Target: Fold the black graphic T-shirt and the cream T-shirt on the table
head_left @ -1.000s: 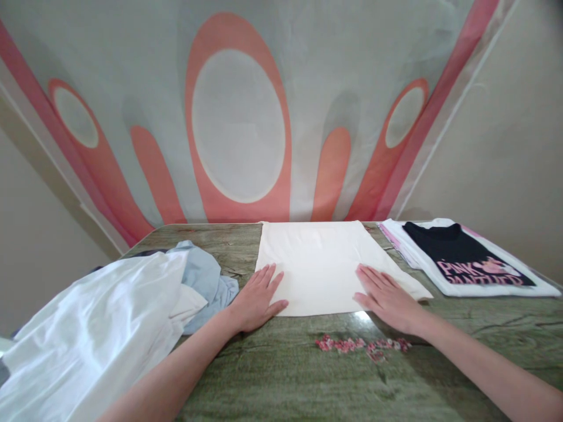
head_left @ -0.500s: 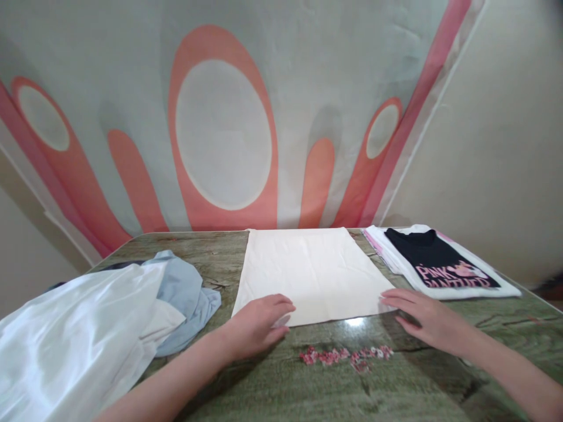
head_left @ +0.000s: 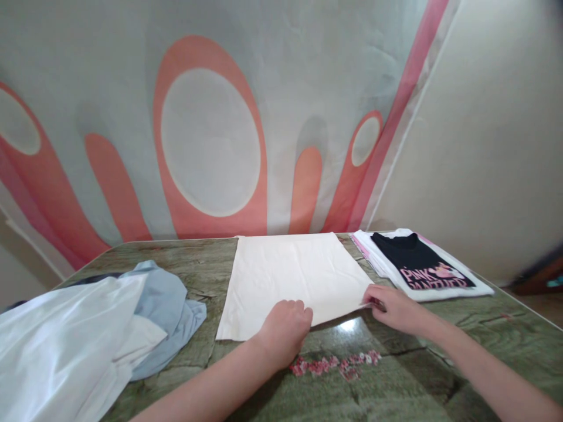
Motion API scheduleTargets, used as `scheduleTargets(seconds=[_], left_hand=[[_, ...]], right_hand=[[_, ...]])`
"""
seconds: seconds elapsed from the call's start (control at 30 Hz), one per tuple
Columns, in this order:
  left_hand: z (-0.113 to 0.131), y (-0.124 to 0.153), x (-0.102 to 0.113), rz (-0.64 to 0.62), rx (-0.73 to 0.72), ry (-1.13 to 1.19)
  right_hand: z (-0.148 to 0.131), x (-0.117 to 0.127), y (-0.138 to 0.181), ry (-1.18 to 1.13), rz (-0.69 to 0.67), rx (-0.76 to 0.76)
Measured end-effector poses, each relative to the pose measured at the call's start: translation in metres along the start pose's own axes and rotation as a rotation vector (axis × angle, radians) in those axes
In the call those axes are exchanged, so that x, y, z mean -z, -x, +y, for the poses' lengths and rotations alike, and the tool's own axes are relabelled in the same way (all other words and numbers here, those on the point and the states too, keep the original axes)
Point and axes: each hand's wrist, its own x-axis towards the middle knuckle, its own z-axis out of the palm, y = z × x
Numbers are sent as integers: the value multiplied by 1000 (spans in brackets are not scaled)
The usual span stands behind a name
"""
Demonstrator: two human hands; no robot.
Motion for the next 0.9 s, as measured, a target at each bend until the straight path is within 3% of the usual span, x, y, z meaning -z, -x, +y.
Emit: scheduleTargets(seconds=[0.3, 0.57, 0.9], left_hand=[[-1, -16, -1, 18, 42, 20], [-16, -19, -16, 71, 25, 232], [-18, -13, -20, 132, -57, 283]], right_hand=[[14, -11, -12, -184, -23, -81], [9, 11, 1, -356, -98, -71], [35, 16, 15, -260, -116, -104]])
